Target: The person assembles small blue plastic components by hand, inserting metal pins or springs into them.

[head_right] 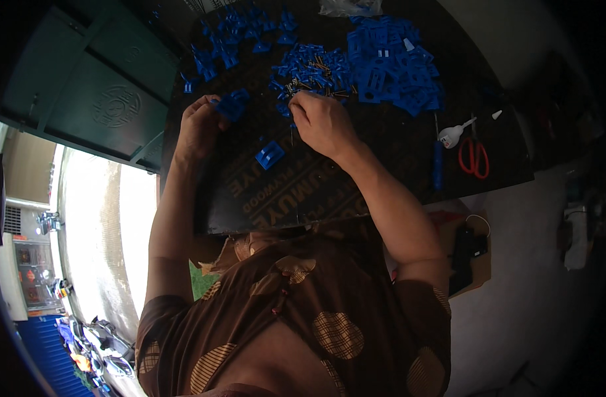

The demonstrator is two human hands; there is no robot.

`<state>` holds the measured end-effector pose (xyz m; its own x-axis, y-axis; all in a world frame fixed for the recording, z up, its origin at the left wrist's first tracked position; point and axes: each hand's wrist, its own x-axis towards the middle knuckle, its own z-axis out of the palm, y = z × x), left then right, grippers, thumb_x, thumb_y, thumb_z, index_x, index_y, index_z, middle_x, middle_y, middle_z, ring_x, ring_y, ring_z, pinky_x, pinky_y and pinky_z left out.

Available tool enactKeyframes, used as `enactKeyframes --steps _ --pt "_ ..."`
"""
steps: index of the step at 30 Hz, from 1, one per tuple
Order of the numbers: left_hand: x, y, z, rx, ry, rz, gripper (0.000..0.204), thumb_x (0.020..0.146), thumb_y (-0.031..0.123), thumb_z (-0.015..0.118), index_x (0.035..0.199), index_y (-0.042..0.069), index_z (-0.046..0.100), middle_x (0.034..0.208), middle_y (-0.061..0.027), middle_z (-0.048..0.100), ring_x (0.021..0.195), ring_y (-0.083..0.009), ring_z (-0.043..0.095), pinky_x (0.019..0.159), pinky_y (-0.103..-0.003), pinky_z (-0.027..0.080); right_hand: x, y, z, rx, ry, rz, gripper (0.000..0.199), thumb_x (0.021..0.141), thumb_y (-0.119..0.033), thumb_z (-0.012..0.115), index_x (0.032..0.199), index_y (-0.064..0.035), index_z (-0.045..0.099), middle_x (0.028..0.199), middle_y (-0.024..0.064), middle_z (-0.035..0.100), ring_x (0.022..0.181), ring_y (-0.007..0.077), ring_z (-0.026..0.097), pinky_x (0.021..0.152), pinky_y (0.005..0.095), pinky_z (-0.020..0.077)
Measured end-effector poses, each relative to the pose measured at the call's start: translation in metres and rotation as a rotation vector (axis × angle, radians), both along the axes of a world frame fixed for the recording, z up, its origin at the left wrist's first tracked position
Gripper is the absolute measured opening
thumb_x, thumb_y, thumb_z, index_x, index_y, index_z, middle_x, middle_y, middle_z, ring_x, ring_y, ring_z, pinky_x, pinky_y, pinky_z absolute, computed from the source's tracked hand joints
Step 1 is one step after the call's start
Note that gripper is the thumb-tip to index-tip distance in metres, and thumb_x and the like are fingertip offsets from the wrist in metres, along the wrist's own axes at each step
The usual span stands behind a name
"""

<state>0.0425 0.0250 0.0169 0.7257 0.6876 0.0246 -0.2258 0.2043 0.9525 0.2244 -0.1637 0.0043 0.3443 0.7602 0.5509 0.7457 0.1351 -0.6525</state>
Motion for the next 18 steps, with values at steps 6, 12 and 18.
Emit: enactKeyframes --steps 6,12,18 --pt "-0.004 -0.005 0.007 0.724 0.426 0.179 0.02 0.079 0.008 0.062 0.094 -0.004 0.062 0.078 -0.01 0.065 0.07 -0.0207 0.062 0.067 -0.029 0.049 -0.006 0.002 -0.004 -0.06 0.019 0.062 0.009 0.087 -0.008 0.059 0.09 0.0003 0.064 0.085 0.0166 0.068 0.077 0.033 0.067 0.067 0.0394 0.0528" --pt "0.001 -0.019 0.001 0.978 0.553 0.16 0.027 0.074 0.011 0.066 0.097 -0.003 0.063 0.088 -0.0197 0.068 0.084 -0.03 0.068 0.077 -0.036 0.051 -0.02 0.009 0.002 -0.105 0.011 0.15 0.015 0.087 -0.01 0.061 0.097 0.0002 0.064 0.092 0.0154 0.066 0.081 0.0314 0.066 0.07 0.0389 0.0524" --pt "-0.001 -0.015 -0.002 0.926 0.505 0.127 0.028 0.074 0.012 0.064 0.097 -0.004 0.065 0.084 -0.0205 0.068 0.079 -0.0298 0.068 0.074 -0.037 0.051 -0.028 0.044 0.003 -0.153 -0.282 0.116 0.026 0.083 -0.016 0.067 0.104 -0.0003 0.063 0.091 0.0115 0.059 0.086 0.028 0.06 0.078 0.0382 0.0488"
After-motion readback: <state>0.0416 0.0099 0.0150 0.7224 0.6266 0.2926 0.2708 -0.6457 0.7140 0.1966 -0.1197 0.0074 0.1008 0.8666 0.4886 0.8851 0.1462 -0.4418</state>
